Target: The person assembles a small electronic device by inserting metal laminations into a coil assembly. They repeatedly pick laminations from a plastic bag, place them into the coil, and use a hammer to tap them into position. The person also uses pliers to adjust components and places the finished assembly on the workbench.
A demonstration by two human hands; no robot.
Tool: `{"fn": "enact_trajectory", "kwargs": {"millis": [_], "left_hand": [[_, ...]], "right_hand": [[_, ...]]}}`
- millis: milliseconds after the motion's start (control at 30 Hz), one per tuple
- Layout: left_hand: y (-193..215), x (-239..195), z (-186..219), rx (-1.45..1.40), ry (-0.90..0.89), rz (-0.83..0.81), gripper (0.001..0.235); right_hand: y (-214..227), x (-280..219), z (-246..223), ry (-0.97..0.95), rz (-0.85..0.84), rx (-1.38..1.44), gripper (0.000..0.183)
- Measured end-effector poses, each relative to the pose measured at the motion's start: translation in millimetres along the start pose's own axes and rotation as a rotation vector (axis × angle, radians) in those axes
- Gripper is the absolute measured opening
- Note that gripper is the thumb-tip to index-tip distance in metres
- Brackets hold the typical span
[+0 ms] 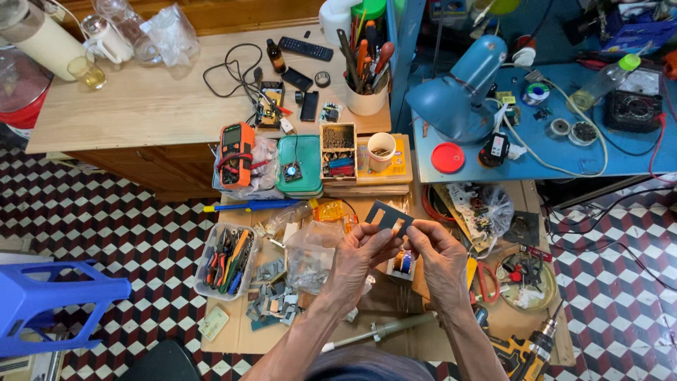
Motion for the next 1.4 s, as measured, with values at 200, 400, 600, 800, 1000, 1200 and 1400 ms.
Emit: {"fn": "enact_trajectory", "kwargs": {"millis": [200,400,600,800,1000,1200,1400], "left_hand": [[-15,30,-8,0.078,0.171,-0.069,0.035],[-12,63,5,0.540,0.069,0.017,0.042],[20,107,7,0.303,0.337,-0.084,0.032],[48,129,-4,0.247,0.412,-0.041,0.029],[55,150,-9,0.332,0.363,-0.048,0.027],[68,166,-24,0.317,0.367,-0.113,0.026],[74,174,-36,0.373,0.305,-0.089,0.024]], "right_hand": [[42,28,-14,-0.103,-0.046,-0.054,0.025],[72,49,-15,-0.202,-0.158,-0.100,0.023],[71,76,-7,-0.318,-0.151,-0.037,0.019],[69,101,5,-0.378,-0.158,-0.122,0.019],[70,118,13,-0.338,-0.159,-0.188,0.019],[78,133,29,-0.325,-0.165,-0.215,0.019],[85,140,40,-0.409,-0.181,-0.209,0.021]]}}
Point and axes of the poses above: each hand's wrist, its own x-axis towards the middle knuckle, its own y-axis out of the back of the hand, z = x × y, the point moved 2 cm from there along x, towards the middle knuckle, and after that the axes turned 15 degrees about -z, right-handed, at the moved point
